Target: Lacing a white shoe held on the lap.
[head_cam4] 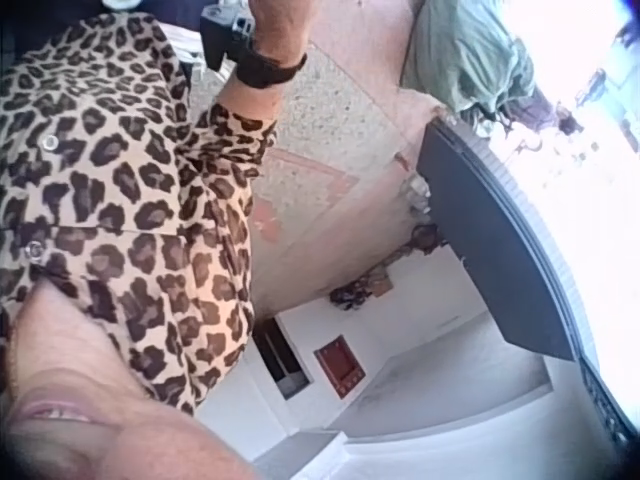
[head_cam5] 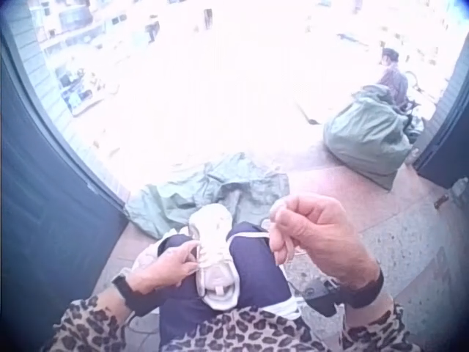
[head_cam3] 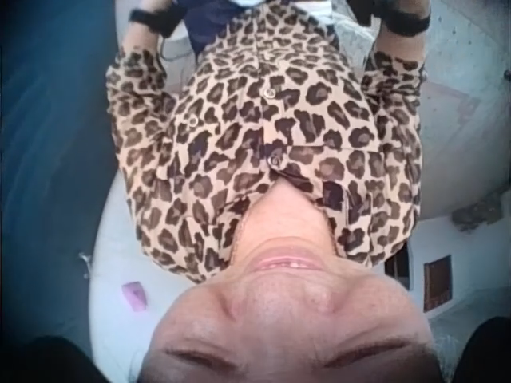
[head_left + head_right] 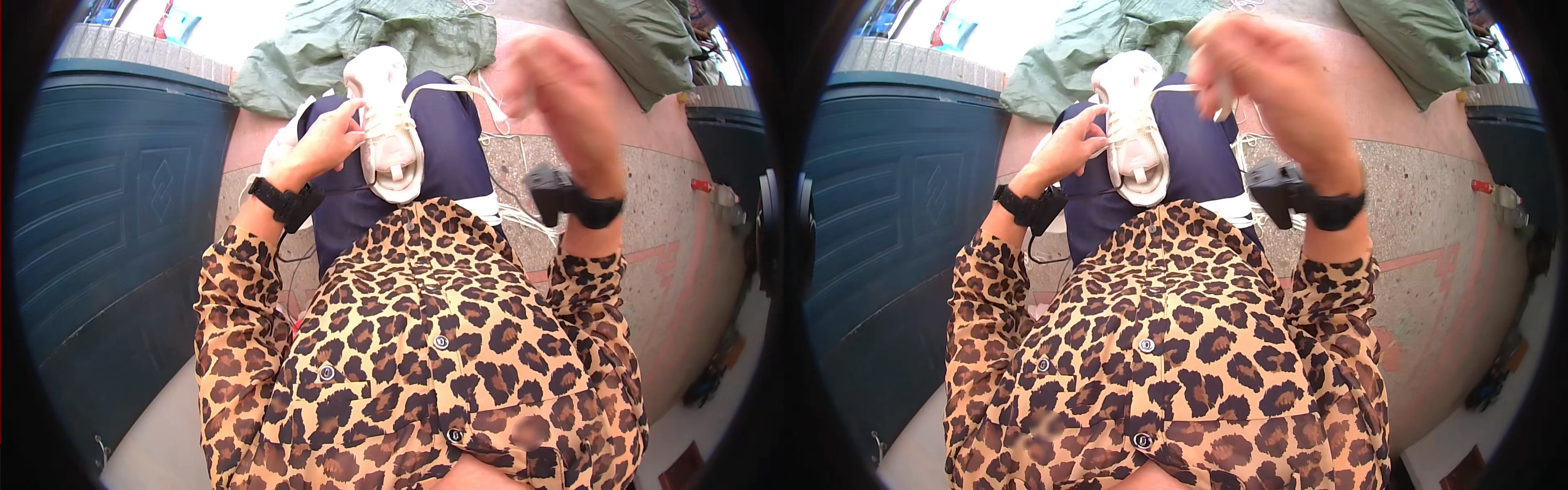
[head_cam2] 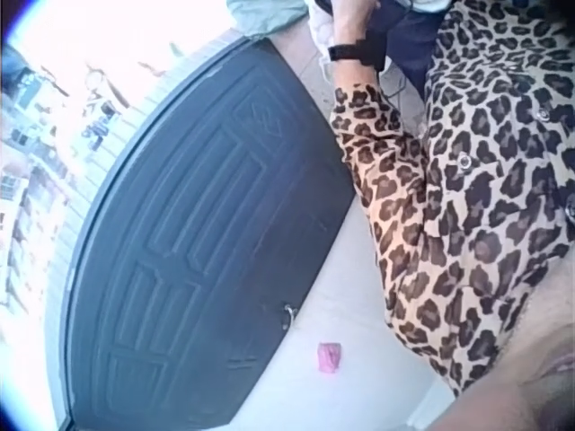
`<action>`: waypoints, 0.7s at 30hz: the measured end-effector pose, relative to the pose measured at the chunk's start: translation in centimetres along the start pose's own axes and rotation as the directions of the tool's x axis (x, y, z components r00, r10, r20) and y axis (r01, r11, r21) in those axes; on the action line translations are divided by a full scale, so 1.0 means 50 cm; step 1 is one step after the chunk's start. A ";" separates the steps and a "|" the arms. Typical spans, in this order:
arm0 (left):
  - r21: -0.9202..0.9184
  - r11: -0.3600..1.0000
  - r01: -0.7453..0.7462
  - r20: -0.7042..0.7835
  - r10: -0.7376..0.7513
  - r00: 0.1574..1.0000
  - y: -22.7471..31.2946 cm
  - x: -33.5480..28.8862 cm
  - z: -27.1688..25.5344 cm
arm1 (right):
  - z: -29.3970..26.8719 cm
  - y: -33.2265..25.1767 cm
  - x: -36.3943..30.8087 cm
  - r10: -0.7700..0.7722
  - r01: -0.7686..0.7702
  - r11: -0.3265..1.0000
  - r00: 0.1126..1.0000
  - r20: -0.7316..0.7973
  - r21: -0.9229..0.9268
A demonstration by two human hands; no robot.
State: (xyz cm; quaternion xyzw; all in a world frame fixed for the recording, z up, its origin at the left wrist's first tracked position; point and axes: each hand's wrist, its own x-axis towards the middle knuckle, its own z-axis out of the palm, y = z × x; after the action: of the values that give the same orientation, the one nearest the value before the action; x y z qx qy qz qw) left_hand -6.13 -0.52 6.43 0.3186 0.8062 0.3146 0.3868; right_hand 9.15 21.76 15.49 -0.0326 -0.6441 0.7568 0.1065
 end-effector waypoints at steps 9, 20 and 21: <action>-0.288 0.951 0.108 -0.012 -0.116 0.993 -0.029 0.006 0.009 | 0.157 0.321 0.003 0.495 -0.483 0.825 0.868 -0.036 -0.295; -0.513 0.853 0.101 -0.009 -0.123 0.992 -0.031 0.003 -0.010 | 0.117 0.195 0.028 0.639 -0.620 0.767 0.714 0.285 -0.167; -0.570 0.814 0.111 0.019 -0.122 0.992 -0.036 0.003 -0.014 | 0.105 0.125 0.022 0.486 -0.499 0.866 0.824 0.293 -0.034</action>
State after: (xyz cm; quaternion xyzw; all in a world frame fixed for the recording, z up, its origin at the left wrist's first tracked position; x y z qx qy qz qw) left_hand -7.25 -1.69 5.35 0.1357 0.6968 0.5199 0.4752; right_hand 6.33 15.99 10.35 -0.0833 -0.6055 0.7689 -0.1875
